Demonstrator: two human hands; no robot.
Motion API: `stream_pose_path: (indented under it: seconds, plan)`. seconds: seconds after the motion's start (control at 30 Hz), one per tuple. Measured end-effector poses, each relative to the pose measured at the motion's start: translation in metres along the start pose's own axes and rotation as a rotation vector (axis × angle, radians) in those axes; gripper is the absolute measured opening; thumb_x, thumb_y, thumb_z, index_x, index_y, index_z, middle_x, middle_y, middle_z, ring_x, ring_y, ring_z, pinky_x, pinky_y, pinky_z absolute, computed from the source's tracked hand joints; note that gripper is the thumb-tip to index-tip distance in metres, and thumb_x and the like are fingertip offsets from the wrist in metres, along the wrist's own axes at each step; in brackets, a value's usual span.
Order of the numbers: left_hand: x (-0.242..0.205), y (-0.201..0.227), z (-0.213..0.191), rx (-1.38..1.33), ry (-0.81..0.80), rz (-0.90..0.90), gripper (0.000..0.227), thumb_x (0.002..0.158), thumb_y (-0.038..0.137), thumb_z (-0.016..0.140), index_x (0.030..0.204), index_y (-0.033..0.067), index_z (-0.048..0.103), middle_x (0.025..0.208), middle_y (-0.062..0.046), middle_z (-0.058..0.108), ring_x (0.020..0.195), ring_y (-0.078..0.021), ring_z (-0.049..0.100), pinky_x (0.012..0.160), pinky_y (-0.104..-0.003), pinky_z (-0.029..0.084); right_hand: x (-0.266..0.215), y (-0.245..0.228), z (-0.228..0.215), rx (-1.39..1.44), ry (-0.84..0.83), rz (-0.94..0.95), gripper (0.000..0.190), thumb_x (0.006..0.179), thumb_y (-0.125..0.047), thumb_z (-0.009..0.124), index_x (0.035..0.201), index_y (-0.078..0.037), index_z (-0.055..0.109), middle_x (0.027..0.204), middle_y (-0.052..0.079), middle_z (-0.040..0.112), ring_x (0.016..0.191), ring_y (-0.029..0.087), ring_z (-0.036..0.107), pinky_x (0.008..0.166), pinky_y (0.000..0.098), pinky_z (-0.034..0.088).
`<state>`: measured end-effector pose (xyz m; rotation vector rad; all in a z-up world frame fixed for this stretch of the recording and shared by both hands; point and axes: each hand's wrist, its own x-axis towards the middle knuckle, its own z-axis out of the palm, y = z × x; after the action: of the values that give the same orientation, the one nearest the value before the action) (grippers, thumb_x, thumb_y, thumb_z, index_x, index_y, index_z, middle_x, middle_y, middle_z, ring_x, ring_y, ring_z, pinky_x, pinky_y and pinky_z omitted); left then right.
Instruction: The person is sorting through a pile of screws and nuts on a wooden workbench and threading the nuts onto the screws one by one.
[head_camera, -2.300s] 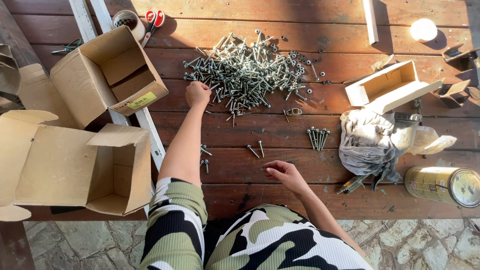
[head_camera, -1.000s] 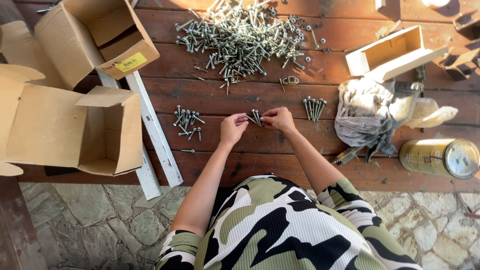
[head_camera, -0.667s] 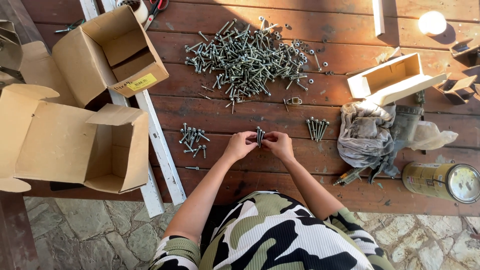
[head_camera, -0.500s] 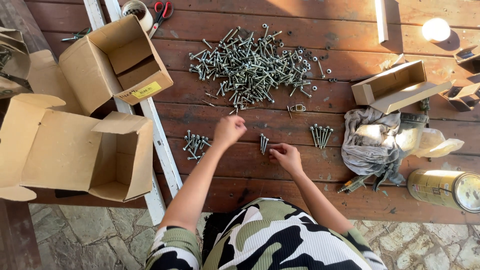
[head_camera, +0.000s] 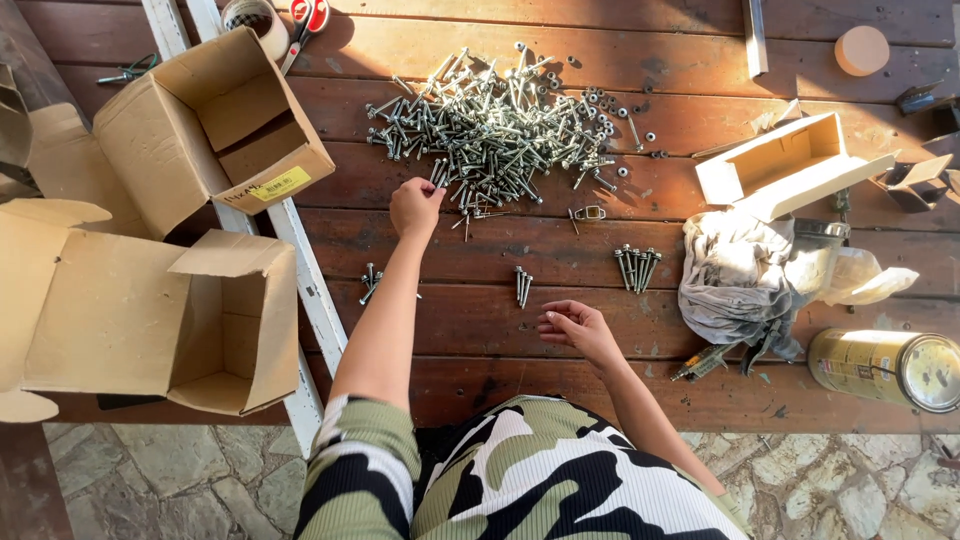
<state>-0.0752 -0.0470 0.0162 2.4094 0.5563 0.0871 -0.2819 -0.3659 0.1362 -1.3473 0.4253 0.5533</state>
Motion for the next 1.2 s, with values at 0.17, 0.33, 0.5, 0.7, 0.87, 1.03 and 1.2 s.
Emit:
stream_pose_path:
  seconds: [0.17,0.33,0.5,0.7,0.87,1.03,1.2]
  plan:
    - [-0.08,0.05,-0.089,-0.733,-0.213,0.051,0.024,0.084,0.0,0.079,0.109,0.0032,0.077,0.101,-0.02,0.077,0.081,-0.0183,0.077,0.065,-0.023,0.067,-0.004,-0.02,0.014,0.019,-0.011,-0.092,0.024,0.096,0.0,0.067,0.118,0.01,0.069,0.1,0.028,0.072,0.089,0.032,0.073,0.084,0.0494,0.064]
    - [-0.142,0.086,-0.132,-0.903,-0.322,0.153,0.026,0.086,-0.002,0.079,0.11,0.0067,0.08,0.104,-0.015,0.078,0.085,-0.0113,0.072,0.07,-0.023,0.067,0.0,-0.056,0.039,-0.037,-0.056,-0.243,0.023,0.096,-0.001,0.07,0.117,0.008,0.072,0.099,0.027,0.073,0.089,0.031,0.072,0.083,0.0498,0.064]
    - [-0.185,0.102,-0.138,-0.898,-0.516,0.183,0.028,0.083,-0.002,0.081,0.11,0.0051,0.08,0.095,-0.016,0.078,0.083,-0.0127,0.071,0.07,-0.026,0.067,-0.002,-0.062,0.062,-0.114,-0.138,-0.308,0.021,0.094,-0.002,0.074,0.114,0.003,0.076,0.096,0.019,0.076,0.083,0.021,0.072,0.082,0.041,0.065]
    - [-0.202,0.066,-0.132,-1.027,-0.492,0.041,0.031,0.081,-0.001,0.084,0.111,0.0023,0.079,0.098,-0.015,0.078,0.083,-0.0132,0.072,0.069,-0.025,0.067,0.011,-0.023,0.075,0.014,-0.178,-0.232,0.021,0.089,0.005,0.075,0.109,0.012,0.072,0.089,0.026,0.074,0.076,0.027,0.075,0.074,0.0445,0.068]
    - [-0.18,-0.019,-0.17,-0.917,-0.308,-0.115,0.027,0.083,-0.003,0.08,0.109,0.0013,0.078,0.1,-0.018,0.077,0.083,-0.0191,0.076,0.067,-0.028,0.068,0.002,-0.026,0.086,-0.051,-0.236,-0.188,0.019,0.094,0.002,0.07,0.111,0.01,0.072,0.093,0.024,0.073,0.082,0.025,0.075,0.079,0.0432,0.067]
    - [-0.167,-0.09,-0.132,-0.692,-0.358,-0.296,0.025,0.076,-0.009,0.079,0.099,0.0015,0.079,0.086,-0.017,0.076,0.068,-0.022,0.077,0.059,-0.027,0.069,-0.002,-0.015,0.084,-0.076,-0.246,-0.135,0.019,0.096,0.0,0.068,0.112,0.01,0.07,0.094,0.024,0.074,0.083,0.027,0.076,0.079,0.042,0.067]
    - [-0.174,-0.084,-0.125,-0.533,-0.318,-0.358,0.026,0.072,-0.01,0.08,0.092,0.0055,0.082,0.081,-0.017,0.074,0.062,-0.0227,0.076,0.053,-0.028,0.069,-0.004,-0.018,0.087,-0.102,-0.275,-0.107,0.02,0.097,-0.002,0.067,0.113,0.009,0.07,0.096,0.023,0.074,0.085,0.026,0.076,0.08,0.0414,0.067]
